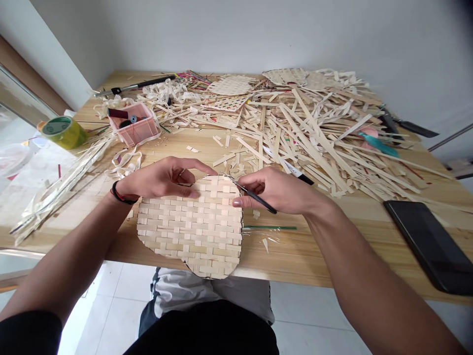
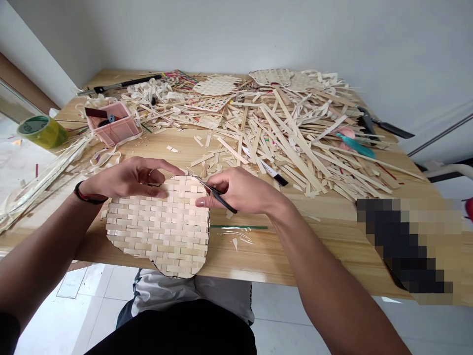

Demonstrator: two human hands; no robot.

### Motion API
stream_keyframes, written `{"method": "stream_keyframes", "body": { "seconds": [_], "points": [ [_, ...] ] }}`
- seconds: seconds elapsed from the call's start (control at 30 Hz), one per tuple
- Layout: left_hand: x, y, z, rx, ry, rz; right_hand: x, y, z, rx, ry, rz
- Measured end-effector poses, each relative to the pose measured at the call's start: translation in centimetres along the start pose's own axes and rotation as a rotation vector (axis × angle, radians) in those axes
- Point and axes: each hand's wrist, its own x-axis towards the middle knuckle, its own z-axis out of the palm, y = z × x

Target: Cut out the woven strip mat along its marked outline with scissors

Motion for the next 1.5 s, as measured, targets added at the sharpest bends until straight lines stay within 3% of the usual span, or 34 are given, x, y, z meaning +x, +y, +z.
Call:
{"method": "stream_keyframes", "body": {
  "seconds": [0.8, 1.23, 1.5],
  "points": [
    [-0.13, 0.11, -0.30, -0.050, -0.038, -0.065, -0.27, 0.32, -0.20, -0.059, 0.023, 0.019],
    [-0.12, -0.03, -0.45, -0.003, -0.036, -0.044, 0.02, -0.41, 0.43, -0.018, -0.013, 0.055],
    [-0.08, 0.04, -0.65, 0.036, -0.057, -0.015, -0.20, 0.22, -0.17, -0.118, 0.012, 0.021]
  ]
}}
